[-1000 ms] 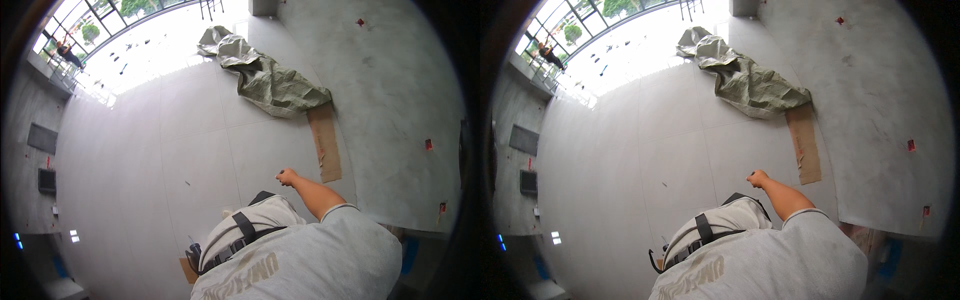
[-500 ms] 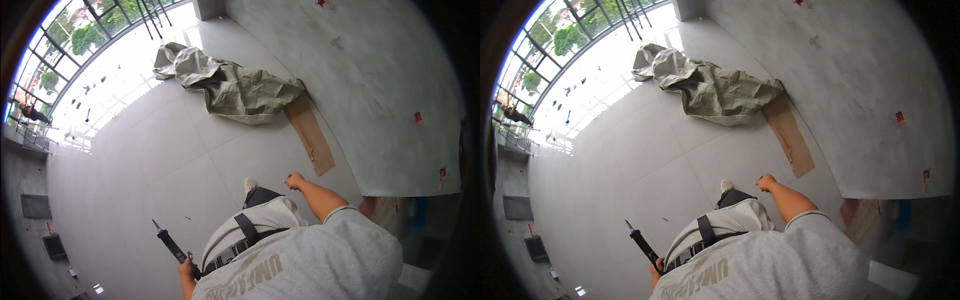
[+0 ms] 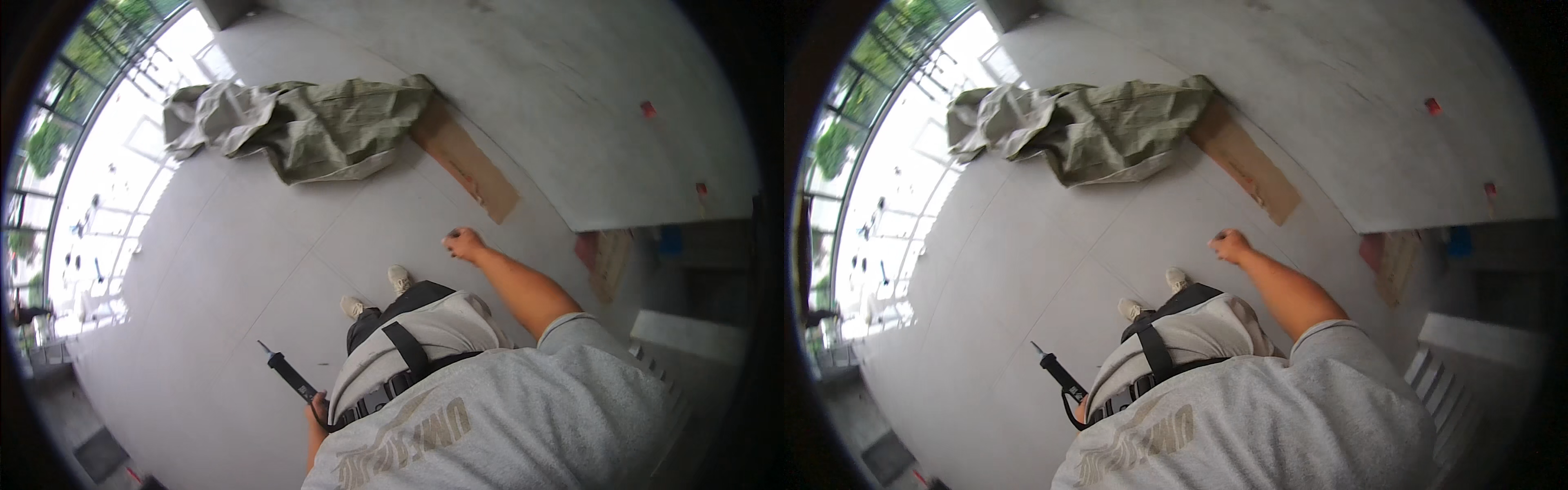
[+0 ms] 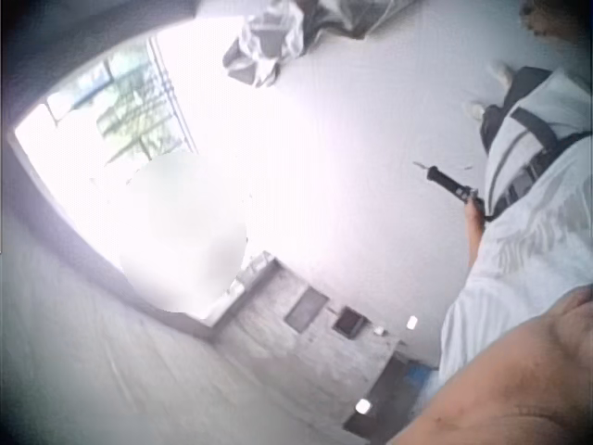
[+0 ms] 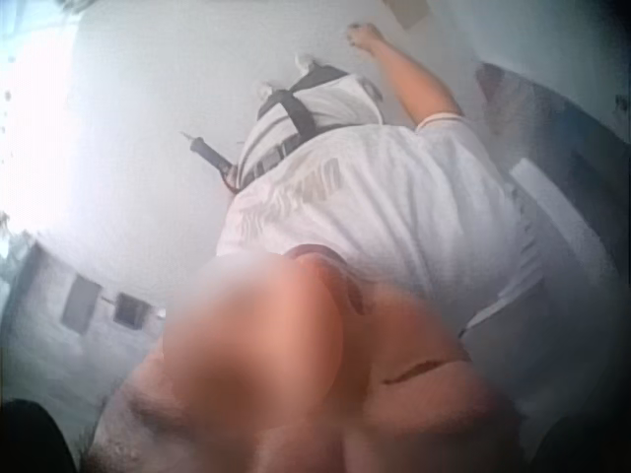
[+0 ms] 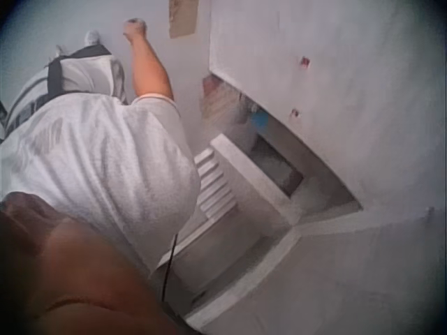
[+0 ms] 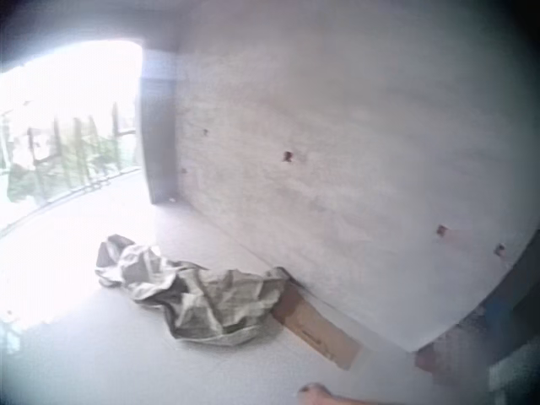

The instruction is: The person prepares a caulking gun by removing the nozzle cap, inserting a sealant cartridge, cutting the tip, and attaching a nozzle. They then apply sealant along the bottom edge of a window frame.

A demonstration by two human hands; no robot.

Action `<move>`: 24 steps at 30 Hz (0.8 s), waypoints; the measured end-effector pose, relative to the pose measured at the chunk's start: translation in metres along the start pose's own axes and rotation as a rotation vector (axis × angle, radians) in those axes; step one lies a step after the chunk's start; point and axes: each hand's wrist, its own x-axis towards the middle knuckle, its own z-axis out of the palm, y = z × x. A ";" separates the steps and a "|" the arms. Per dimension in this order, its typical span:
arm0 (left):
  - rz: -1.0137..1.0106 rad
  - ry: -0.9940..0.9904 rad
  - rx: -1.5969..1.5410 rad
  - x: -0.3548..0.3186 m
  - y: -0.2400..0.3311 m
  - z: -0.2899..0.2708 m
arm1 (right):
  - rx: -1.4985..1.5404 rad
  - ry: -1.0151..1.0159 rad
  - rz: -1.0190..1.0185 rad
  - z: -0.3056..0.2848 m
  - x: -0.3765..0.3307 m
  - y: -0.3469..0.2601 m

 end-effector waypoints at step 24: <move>0.123 -0.033 0.401 -0.055 0.283 0.214 | -0.015 0.139 0.460 -0.253 0.051 0.153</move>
